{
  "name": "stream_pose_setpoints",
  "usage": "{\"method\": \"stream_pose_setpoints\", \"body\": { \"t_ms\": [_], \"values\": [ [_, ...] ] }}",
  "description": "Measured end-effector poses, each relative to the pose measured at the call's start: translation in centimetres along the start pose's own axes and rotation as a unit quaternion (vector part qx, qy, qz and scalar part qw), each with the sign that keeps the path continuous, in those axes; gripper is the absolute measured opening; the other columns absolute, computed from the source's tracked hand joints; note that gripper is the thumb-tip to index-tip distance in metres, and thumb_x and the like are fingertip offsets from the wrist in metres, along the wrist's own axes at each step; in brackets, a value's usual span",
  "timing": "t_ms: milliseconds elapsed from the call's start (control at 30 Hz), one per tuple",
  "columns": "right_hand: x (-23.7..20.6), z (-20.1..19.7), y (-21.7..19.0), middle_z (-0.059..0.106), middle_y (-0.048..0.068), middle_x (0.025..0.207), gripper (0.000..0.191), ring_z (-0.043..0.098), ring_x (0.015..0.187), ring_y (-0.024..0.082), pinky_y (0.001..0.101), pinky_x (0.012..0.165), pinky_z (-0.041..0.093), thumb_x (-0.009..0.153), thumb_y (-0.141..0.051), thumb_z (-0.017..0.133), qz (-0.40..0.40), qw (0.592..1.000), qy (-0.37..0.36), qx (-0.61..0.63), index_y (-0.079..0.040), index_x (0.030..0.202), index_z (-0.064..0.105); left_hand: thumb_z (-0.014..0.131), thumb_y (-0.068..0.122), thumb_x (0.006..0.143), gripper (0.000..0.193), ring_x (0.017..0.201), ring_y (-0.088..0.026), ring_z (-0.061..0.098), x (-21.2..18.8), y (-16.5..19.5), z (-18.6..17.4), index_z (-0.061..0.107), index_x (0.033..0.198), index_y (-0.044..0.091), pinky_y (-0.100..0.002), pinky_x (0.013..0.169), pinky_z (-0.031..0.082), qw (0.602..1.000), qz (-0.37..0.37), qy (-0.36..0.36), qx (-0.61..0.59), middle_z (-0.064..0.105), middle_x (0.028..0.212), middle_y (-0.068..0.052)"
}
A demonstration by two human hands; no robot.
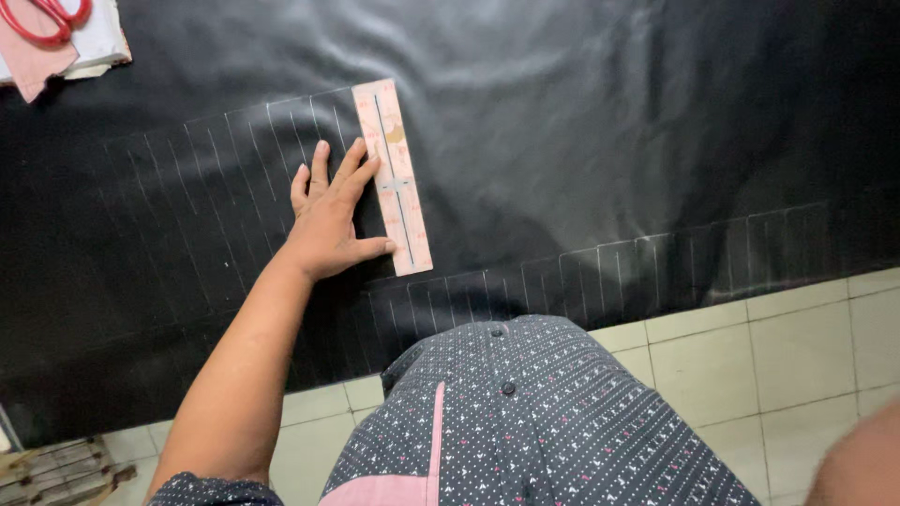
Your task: The person holds a long straightedge ruler against a dark sheet on the work table and draws straight lines along it with a marking pen, repositioning the ruler repeatedly to mark a series of parallel lines across the sheet.
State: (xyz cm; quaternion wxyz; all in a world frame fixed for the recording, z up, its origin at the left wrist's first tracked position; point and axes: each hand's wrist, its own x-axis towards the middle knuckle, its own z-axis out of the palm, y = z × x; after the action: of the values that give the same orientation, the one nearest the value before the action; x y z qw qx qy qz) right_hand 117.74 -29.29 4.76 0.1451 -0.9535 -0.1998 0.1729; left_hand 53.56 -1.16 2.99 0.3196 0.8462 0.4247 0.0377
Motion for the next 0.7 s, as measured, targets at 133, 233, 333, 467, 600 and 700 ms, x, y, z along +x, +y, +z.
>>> {"method": "stream_pose_setpoints", "body": {
  "t_ms": [133, 233, 333, 467, 600, 700],
  "values": [
    [-4.7, 6.8, -4.1, 0.062, -0.002, 0.098, 0.041, 0.052, 0.076, 0.006, 0.0240, 0.066, 0.042, 0.107, -0.018, 0.065, -0.063, 0.971, -0.092, 0.214, -0.003, 0.146, 0.065, 0.088, 0.053, 0.057, 0.119, 0.158, -0.044, 0.002, 0.2, 0.3, 0.0, 0.037, 0.159, 0.018, -0.060, 0.122, -0.003, 1.000, 0.000, -0.003, 0.005, 0.022, 0.171, -0.011],
    [-9.3, 12.3, -8.7, 0.062, -0.003, 0.098, 0.042, 0.052, 0.074, 0.004, 0.0219, 0.066, 0.043, 0.104, -0.015, 0.068, -0.076, 0.938, -0.087, 0.327, -0.005, 0.144, 0.061, 0.090, 0.051, 0.056, 0.120, 0.158, -0.044, 0.001, 0.1, 0.2, -0.2, 0.037, 0.159, 0.019, -0.060, 0.122, -0.002, 1.000, -0.006, -0.007, 0.009, 0.022, 0.171, -0.011],
    [-12.1, 13.3, -11.5, 0.061, -0.002, 0.096, 0.041, 0.053, 0.078, 0.002, 0.0185, 0.072, 0.047, 0.103, -0.012, 0.069, -0.134, 0.935, -0.056, 0.323, -0.004, 0.140, 0.056, 0.091, 0.049, 0.056, 0.121, 0.158, -0.044, 0.002, 0.0, 0.3, -0.1, 0.036, 0.159, 0.020, -0.060, 0.122, -0.002, 1.000, -0.010, -0.005, 0.001, 0.023, 0.171, -0.010],
    [-13.9, 13.5, -14.1, 0.070, -0.002, 0.112, 0.031, 0.063, 0.096, 0.001, 0.0184, 0.085, 0.051, 0.103, -0.011, 0.065, -0.172, 0.922, -0.125, 0.323, 0.001, 0.131, 0.065, 0.092, 0.048, 0.056, 0.123, 0.158, -0.043, 0.006, 0.0, 0.4, 0.0, 0.033, 0.159, 0.017, -0.060, 0.123, 0.001, 1.000, -0.002, 0.021, -0.020, 0.024, 0.170, -0.011],
    [-17.3, 14.0, -16.8, 0.068, 0.000, 0.096, 0.031, 0.056, 0.079, 0.004, 0.0216, 0.070, 0.045, 0.100, -0.016, 0.062, -0.165, 0.930, -0.244, 0.220, -0.002, 0.127, 0.071, 0.094, 0.045, 0.055, 0.120, 0.157, -0.041, 0.007, 0.1, 0.5, 0.0, 0.036, 0.156, 0.018, -0.059, 0.123, 0.003, 1.000, -0.017, 0.019, -0.014, 0.023, 0.170, -0.012],
    [-19.2, 13.2, -18.9, 0.070, -0.001, 0.098, 0.030, 0.057, 0.081, 0.002, 0.0192, 0.072, 0.046, 0.099, -0.015, 0.064, -0.225, 0.898, -0.295, 0.235, -0.002, 0.124, 0.071, 0.095, 0.043, 0.055, 0.118, 0.158, -0.040, 0.007, 0.1, 0.6, 0.0, 0.039, 0.156, 0.020, -0.058, 0.124, 0.004, 1.000, -0.019, 0.017, -0.013, 0.024, 0.170, -0.010]
  ]
}}
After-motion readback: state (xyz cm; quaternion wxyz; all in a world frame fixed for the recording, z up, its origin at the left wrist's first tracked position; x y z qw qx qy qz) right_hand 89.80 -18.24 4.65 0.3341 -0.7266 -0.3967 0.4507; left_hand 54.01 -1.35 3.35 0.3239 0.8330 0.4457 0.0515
